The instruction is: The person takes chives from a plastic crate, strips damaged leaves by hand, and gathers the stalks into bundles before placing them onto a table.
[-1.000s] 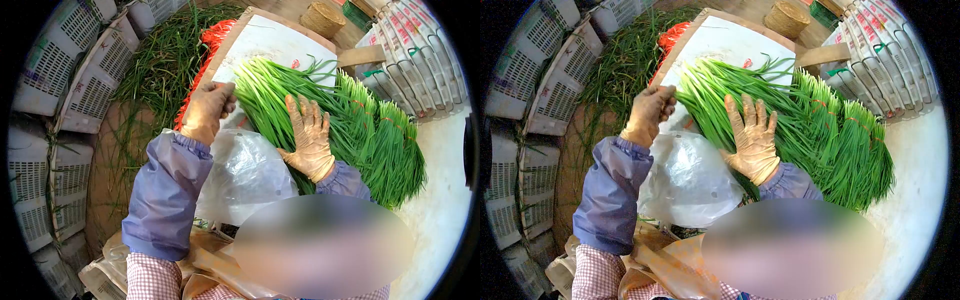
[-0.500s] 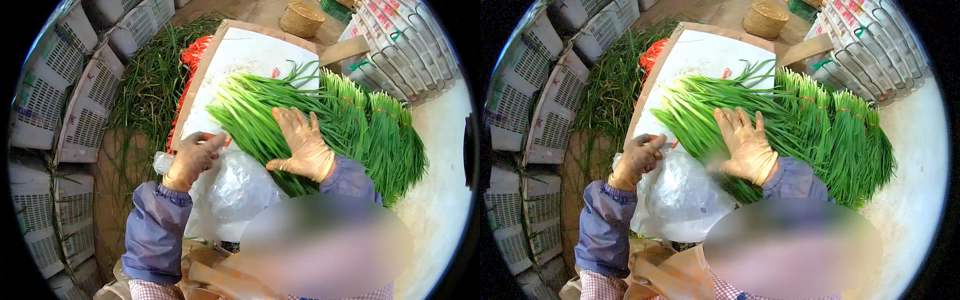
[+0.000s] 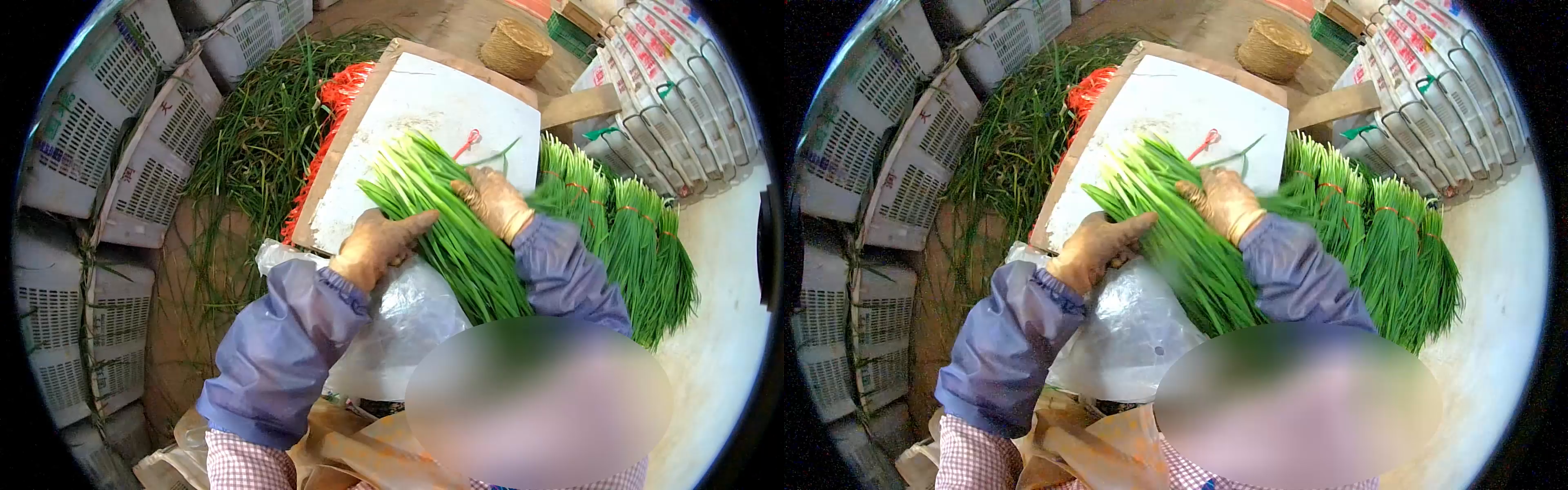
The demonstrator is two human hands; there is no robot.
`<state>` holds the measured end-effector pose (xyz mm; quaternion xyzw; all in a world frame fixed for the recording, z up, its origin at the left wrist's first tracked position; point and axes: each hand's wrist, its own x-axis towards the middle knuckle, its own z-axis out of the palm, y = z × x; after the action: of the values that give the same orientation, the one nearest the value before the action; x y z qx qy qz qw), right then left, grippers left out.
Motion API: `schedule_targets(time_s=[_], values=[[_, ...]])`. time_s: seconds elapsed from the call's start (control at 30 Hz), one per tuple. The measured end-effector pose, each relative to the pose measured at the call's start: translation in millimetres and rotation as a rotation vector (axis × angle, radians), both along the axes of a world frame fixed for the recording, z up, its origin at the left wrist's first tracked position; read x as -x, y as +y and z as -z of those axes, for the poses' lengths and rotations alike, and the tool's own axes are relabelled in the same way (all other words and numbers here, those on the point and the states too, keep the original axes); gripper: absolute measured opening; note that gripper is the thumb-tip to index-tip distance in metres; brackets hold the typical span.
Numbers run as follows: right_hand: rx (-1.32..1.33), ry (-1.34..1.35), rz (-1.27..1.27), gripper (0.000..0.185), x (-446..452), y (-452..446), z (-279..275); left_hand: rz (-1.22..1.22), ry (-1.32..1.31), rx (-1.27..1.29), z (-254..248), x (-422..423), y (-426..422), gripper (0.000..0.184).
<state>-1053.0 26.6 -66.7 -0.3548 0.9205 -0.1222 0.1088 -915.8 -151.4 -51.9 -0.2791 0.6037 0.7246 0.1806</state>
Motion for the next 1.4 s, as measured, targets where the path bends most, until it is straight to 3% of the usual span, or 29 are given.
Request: schedule_targets(time_s=[0.07, 0.23, 0.3, 0.33, 0.37, 0.4, 0.43, 0.47, 0.5, 0.53, 0.57, 0.63, 0.7, 0.73, 0.77, 0.83, 0.9, 0.97, 1.07, 1.1, 1.17, 1.2, 1.3, 1.33, 1.4], values=[[0.094, -0.121, 0.014, 0.08, -19.7, -4.2, -1.0, -0.043, 0.02, 0.008, 4.7, 1.5, 4.8, 0.031], [0.077, -0.041, 0.057, 0.068, -28.9, -6.4, 9.0, -0.106, -0.057, 0.025, -8.5, 1.7, 5.9, 0.03], [-0.03, 0.012, 0.066, 0.058, -29.5, -11.4, 3.6, -0.123, -0.008, -0.037, 2.7, 1.1, 8.4, 0.032], [-0.287, -0.026, -0.005, 0.044, -33.7, -34.7, -16.0, -0.218, 0.022, -0.067, 19.2, -8.6, -3.7, 0.034], [-0.365, 0.088, -0.182, 0.029, -31.3, -39.6, -5.0, -0.252, 0.025, -0.069, 22.7, -20.9, -15.1, 0.042], [0.051, 0.087, -0.322, 0.026, -9.4, -23.4, 39.3, -0.286, 0.028, -0.07, 24.6, -34.3, -23.8, 0.05], [0.022, -0.052, -0.358, 0.03, -3.9, -22.9, 19.3, -0.252, 0.085, 0.014, 13.1, -49.5, -34.1, 0.062], [-0.022, -0.05, -0.316, 0.036, 52.6, 16.1, 54.6, -0.299, -0.036, 0.184, -12.0, -62.8, -38.1, 0.067], [0.061, -0.22, -0.343, 0.036, 31.4, 3.2, -3.8, -0.275, 0.111, 0.131, -36.7, -84.7, -49.0, 0.07], [0.137, -0.397, -0.361, 0.035, 11.9, -9.0, -61.6, -0.38, 0.315, 0.201, -28.7, -101.9, -52.5, 0.065], [0.193, -0.205, -0.3, 0.037, 7.7, -12.4, -74.3, -0.425, 0.537, 0.279, -24.8, -117.1, -56.3, 0.06], [0.334, 0.176, -0.146, 0.045, -10.9, -56.3, -83.9, -0.475, 0.515, 0.37, -44.5, -206.8, -85.4, 0.05], [0.314, -0.322, -0.358, 0.047, -105.8, -122.8, -128.1, -0.551, 0.472, 0.402, -59.2, -300.8, -108.2, 0.046], [0.267, -0.412, -0.517, 0.05, -146.0, -150.8, -131.7, -0.64, 0.442, 0.303, -73.0, -357.1, -117.7, 0.045], [0.208, -0.502, -0.675, 0.054, -183.6, -177.4, -129.6, -0.755, 0.492, 0.453, -63.2, -411.6, -131.8, 0.043], [0.084, -0.682, -0.938, 0.057, -247.5, -228.1, -129.1, -1.061, 0.322, 0.495, -95.6, -531.5, -142.4, 0.038], [0.067, -0.645, -1.06, 0.063, -334.1, -268.2, -138.2, -1.457, 0.27, 0.51, -90.0, -665.2, -150.1, 0.035], [0.0, -0.755, -1.075, 0.066, -392.8, -306.6, -138.0, -1.77, 0.052, 0.572, -83.7, -793.8, -139.6, 0.035], [-0.046, -0.72, -1.214, 0.059, -486.9, -346.0, -139.9, -2.081, -0.056, 0.586, -50.2, -939.2, -90.0, 0.03], [-0.066, -0.705, -1.226, 0.059, -519.9, -356.1, -140.6, -2.102, -0.052, 0.564, -33.2, -967.9, -75.3, 0.03], [-0.17, -0.658, -1.382, 0.054, -577.8, -372.0, -136.9, -2.13, -0.375, 0.608, -3.7, -1006.4, -53.3, 0.027], [-0.168, -0.725, -1.424, 0.048, -595.2, -376.9, -127.0, -2.144, -0.371, 0.582, 23.0, -1016.1, -50.7, 0.027], [-0.208, -0.664, -1.545, 0.045, -642.9, -391.9, -109.1, -1.756, -0.625, 0.759, 101.6, -1018.3, -57.0, 0.026], [-0.138, -0.688, -1.569, 0.04, -649.1, -394.7, -94.7, -1.519, -0.739, 0.846, 119.7, -1016.7, -65.0, 0.029], [-0.177, -0.706, -1.551, 0.039, -660.2, -396.4, -85.2, -1.281, -0.699, 0.985, 131.7, -988.1, -84.5, 0.03]])
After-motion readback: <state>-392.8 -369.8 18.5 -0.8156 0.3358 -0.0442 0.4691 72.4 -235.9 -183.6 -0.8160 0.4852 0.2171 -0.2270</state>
